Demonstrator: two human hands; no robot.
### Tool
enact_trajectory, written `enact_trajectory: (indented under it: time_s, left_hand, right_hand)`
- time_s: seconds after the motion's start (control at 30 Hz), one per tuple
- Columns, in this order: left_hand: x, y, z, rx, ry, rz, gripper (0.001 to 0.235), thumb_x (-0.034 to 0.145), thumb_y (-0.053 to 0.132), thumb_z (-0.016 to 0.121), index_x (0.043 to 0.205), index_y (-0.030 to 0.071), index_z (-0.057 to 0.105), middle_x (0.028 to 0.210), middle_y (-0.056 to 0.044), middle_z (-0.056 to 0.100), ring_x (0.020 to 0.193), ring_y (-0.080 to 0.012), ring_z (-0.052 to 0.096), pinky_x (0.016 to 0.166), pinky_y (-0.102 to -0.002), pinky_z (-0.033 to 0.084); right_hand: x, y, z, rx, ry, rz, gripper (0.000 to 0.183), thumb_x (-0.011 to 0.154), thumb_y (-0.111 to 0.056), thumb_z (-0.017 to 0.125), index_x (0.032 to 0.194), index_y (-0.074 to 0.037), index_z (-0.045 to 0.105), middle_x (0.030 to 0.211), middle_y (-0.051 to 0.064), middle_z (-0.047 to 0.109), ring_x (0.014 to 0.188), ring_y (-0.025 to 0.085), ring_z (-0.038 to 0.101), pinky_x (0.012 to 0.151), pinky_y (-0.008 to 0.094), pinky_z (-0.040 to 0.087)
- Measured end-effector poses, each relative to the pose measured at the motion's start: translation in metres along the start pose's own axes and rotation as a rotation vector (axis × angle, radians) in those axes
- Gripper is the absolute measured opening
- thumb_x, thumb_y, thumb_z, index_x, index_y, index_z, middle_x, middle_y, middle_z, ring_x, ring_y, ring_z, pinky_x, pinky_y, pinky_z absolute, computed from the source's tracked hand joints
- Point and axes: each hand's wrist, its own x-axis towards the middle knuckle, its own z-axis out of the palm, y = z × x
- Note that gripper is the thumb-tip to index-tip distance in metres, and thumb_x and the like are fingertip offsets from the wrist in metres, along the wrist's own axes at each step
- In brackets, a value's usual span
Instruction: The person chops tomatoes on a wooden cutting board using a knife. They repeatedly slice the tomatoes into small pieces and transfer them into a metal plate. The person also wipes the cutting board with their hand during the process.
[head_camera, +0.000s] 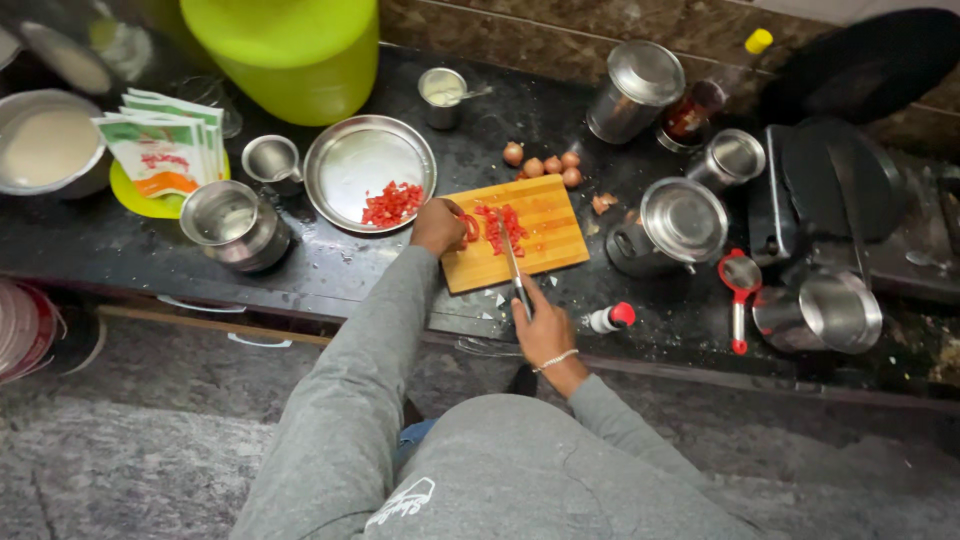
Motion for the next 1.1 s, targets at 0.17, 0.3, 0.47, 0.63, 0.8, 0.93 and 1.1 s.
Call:
enact_trajectory:
  time_s: [0.17,0.3,0.47,0.63,0.8,0.93,1.1]
  left_hand:
    - [-0.006,-0.005,0.017,0.031,0.307,0.205,0.045,0.066,0.009,0.086,0.107,-0.005,0.074,0.099,-0.027,0.073,0.095,-0.0361,0.073,0.085,-0.042,0.057]
    - [-0.016,-0.001,0.017,-0.068,0.291,0.091,0.042,0.069,0.01,0.082,0.108,-0.006,0.075,0.098,-0.028,0.075,0.094,-0.0341,0.076,0.085,-0.04,0.059]
    - [-0.017,0.0,0.015,-0.052,0.348,0.14,0.045,0.066,0.01,0.083,0.107,-0.007,0.076,0.097,-0.028,0.075,0.092,-0.0345,0.077,0.085,-0.039,0.059]
    - [-0.028,0.008,0.009,-0.038,0.355,0.121,0.045,0.064,0.014,0.087,0.103,-0.007,0.076,0.095,-0.029,0.073,0.091,-0.0362,0.075,0.085,-0.04,0.058]
    - [-0.042,0.023,0.004,-0.014,0.287,0.083,0.029,0.075,0.019,0.08,0.092,-0.005,0.079,0.089,-0.029,0.074,0.09,-0.0396,0.075,0.086,-0.044,0.058]
    - [-0.044,0.03,0.002,-0.013,0.302,0.077,0.029,0.075,0.021,0.081,0.092,-0.002,0.079,0.091,-0.029,0.073,0.09,-0.0414,0.074,0.086,-0.045,0.057]
    - [-0.035,0.022,0.006,-0.04,0.318,0.081,0.031,0.075,0.019,0.082,0.096,-0.003,0.078,0.093,-0.03,0.072,0.092,-0.0407,0.074,0.085,-0.045,0.058]
  right_hand:
    - [0.009,-0.002,0.01,-0.046,0.047,-0.213,0.056,0.098,-0.031,0.06,0.152,-0.023,0.047,0.08,0.026,0.07,0.075,0.048,0.067,0.069,0.059,0.051]
    - [0.016,-0.01,0.018,-0.049,0.049,-0.327,0.056,0.097,-0.028,0.059,0.152,-0.024,0.047,0.084,0.022,0.071,0.073,0.045,0.068,0.065,0.057,0.052]
    - [0.032,-0.014,0.038,-0.148,0.027,-0.311,0.052,0.098,-0.031,0.057,0.15,-0.028,0.049,0.084,0.018,0.072,0.073,0.042,0.069,0.064,0.056,0.053]
    - [0.039,-0.009,0.052,-0.257,0.039,-0.352,0.055,0.1,-0.031,0.056,0.154,-0.026,0.046,0.079,0.018,0.07,0.067,0.041,0.069,0.06,0.055,0.055]
    - [0.046,-0.007,0.058,-0.37,0.048,-0.394,0.061,0.098,-0.028,0.056,0.157,-0.025,0.039,0.076,0.018,0.068,0.064,0.04,0.069,0.058,0.054,0.056]
    - [0.056,-0.008,0.066,-0.388,0.028,-0.376,0.062,0.101,-0.028,0.053,0.16,-0.026,0.035,0.076,0.018,0.069,0.065,0.04,0.07,0.059,0.054,0.056]
    - [0.084,-0.009,0.085,-0.366,0.012,-0.364,0.062,0.099,-0.026,0.051,0.159,-0.027,0.036,0.078,0.019,0.069,0.066,0.042,0.07,0.061,0.056,0.056]
